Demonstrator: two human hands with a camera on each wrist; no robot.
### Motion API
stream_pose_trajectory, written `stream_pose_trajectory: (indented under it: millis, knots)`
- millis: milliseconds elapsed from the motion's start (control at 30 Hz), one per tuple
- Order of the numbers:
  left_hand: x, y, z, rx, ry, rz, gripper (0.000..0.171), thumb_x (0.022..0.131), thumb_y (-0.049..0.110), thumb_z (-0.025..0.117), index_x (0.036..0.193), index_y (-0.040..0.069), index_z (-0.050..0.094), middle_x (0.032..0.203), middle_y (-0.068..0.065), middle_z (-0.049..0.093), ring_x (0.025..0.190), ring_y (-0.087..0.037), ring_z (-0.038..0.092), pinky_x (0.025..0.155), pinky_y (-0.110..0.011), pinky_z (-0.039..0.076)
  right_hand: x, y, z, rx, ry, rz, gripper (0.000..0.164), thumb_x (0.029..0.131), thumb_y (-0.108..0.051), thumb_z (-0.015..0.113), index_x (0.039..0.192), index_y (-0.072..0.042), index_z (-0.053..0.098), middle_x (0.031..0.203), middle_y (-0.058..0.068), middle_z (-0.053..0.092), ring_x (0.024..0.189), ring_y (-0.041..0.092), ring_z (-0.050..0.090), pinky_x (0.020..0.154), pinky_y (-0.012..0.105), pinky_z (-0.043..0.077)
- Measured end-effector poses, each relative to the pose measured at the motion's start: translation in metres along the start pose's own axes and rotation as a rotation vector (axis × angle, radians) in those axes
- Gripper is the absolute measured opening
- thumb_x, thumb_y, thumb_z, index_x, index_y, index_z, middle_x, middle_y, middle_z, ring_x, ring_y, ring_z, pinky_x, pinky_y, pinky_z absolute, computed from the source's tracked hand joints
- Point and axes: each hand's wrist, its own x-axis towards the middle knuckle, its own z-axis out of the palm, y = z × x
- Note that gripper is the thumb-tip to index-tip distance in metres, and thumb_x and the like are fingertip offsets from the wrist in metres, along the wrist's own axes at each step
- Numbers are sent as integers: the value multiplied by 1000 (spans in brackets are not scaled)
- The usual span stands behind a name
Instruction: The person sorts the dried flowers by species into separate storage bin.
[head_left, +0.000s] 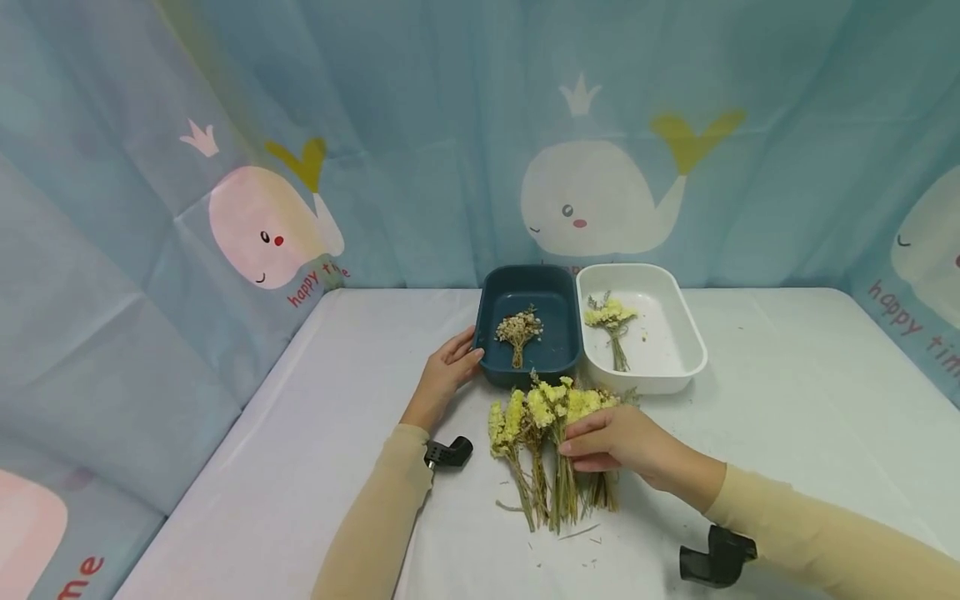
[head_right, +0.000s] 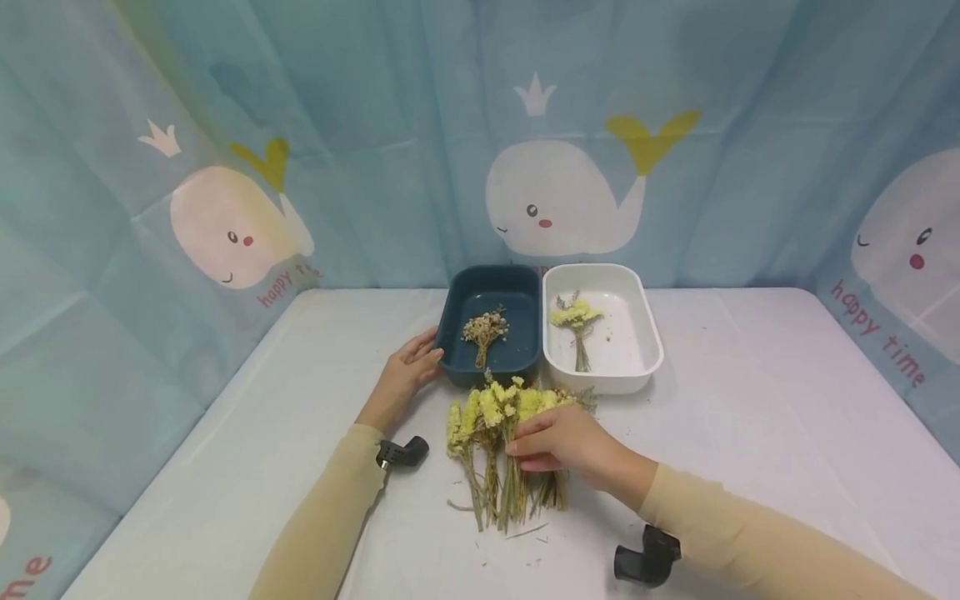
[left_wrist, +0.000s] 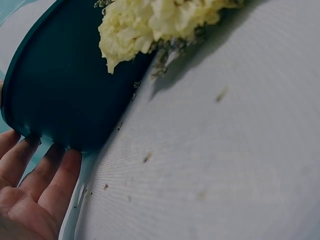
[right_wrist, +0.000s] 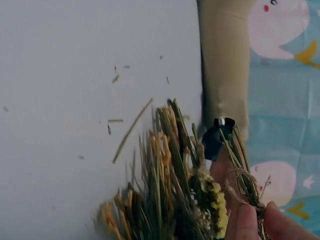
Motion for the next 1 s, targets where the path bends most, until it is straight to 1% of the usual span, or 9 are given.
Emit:
stream_pose_trajectory:
  millis: [233,333,467,600,767,1000]
  knots:
    - [1,1,-1,-10,6,4,57,97,26,66,150,23,45,153,-2,48,136,-21,53,111,-39,47,1,-12,-14,-23,5,-20,42,92,-13,72,123,12,63,101,8,76,81,9,74,80,27,62]
    - [1,2,-1,1,4,6,57,98,27,66,150,23,45,154,-3,48,136,-21,52,111,-39,47,0,-15,-20,-14,-1,-34,43,93,-12,70,125,15,60,102,8,76,79,7,73,80,27,61]
    - [0,1,0,0,0,2,56,98,26,66,150,22,45,154,-3,48,137,-22,52,112,-41,45,-1,-19,-27,32,9,-43,44,93,-8,68,127,18,56,101,8,77,78,6,73,79,25,61]
    - [0,0,0,-8,2,-2,56,98,25,66,150,22,45,154,-3,48,137,-22,52,113,-43,44,-2,-25,-35,59,21,-39,47,93,-7,68,130,19,54,99,6,77,78,6,74,78,24,61]
    - [0,0,0,-1,11,-2,57,97,27,67,150,23,46,153,-3,48,135,-20,53,112,-40,46,0,-33,-46,80,30,-32,51,94,-6,67,134,19,49,99,3,77,81,5,73,80,23,60]
    - [-1,2,1,10,5,0,57,97,28,67,150,24,46,153,-2,48,136,-20,53,112,-41,45,5,-34,-64,129,37,-14,57,96,-6,63,141,20,39,94,-3,76,84,4,73,84,23,60]
